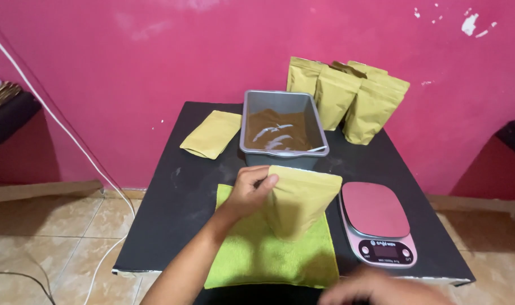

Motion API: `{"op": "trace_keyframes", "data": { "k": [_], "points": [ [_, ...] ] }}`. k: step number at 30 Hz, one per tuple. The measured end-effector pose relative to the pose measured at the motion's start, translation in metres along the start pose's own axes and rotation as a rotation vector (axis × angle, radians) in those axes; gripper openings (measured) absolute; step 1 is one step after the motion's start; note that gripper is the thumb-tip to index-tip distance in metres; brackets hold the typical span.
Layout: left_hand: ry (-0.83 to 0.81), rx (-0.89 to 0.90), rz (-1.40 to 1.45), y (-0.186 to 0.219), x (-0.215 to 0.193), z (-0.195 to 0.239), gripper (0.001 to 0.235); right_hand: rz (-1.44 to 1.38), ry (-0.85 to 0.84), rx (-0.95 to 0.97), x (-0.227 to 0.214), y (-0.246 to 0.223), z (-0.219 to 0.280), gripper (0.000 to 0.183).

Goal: Filling paper bags with coffee grounds using a spoon, weighing them on a digital scale, and folding the tops.

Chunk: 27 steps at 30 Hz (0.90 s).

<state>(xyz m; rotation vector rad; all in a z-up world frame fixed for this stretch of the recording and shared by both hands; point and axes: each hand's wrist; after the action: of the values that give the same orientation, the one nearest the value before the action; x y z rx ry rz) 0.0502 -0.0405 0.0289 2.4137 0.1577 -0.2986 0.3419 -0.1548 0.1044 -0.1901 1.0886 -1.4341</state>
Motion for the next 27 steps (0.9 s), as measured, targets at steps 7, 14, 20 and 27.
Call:
{"op": "trace_keyframes", "data": {
  "k": [7,14,20,27],
  "points": [
    [-0.201,-0.544,0.262,-0.039,-0.015,0.002,0.045,-0.374,1.081,-0.468,-0.021,0.076,-0.091,0.031],
    [-0.117,-0.389,0.519,-0.094,-0.025,0.012,0.091,-0.311,0.929,-0.423,-0.031,0.050,-0.103,0.040],
    [0.439,-0.258,0.298,-0.099,-0.060,0.004,0.077,-0.444,0.903,-0.472,-0.035,0.054,-0.106,0.014],
    [0.837,-0.430,-0.337,-0.139,-0.099,0.018,0.059,-0.390,1.227,-0.623,-0.033,0.044,-0.081,0.010]
  ]
}}
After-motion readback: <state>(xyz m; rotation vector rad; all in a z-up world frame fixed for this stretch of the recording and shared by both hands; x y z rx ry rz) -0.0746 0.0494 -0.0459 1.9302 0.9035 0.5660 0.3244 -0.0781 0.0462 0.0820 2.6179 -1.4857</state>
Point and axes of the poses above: each hand's wrist, its own z-axis away from the middle knuckle, its own x-axis out of the palm, y = z × x, and after that the axes turned 3 degrees about -z, right-handed
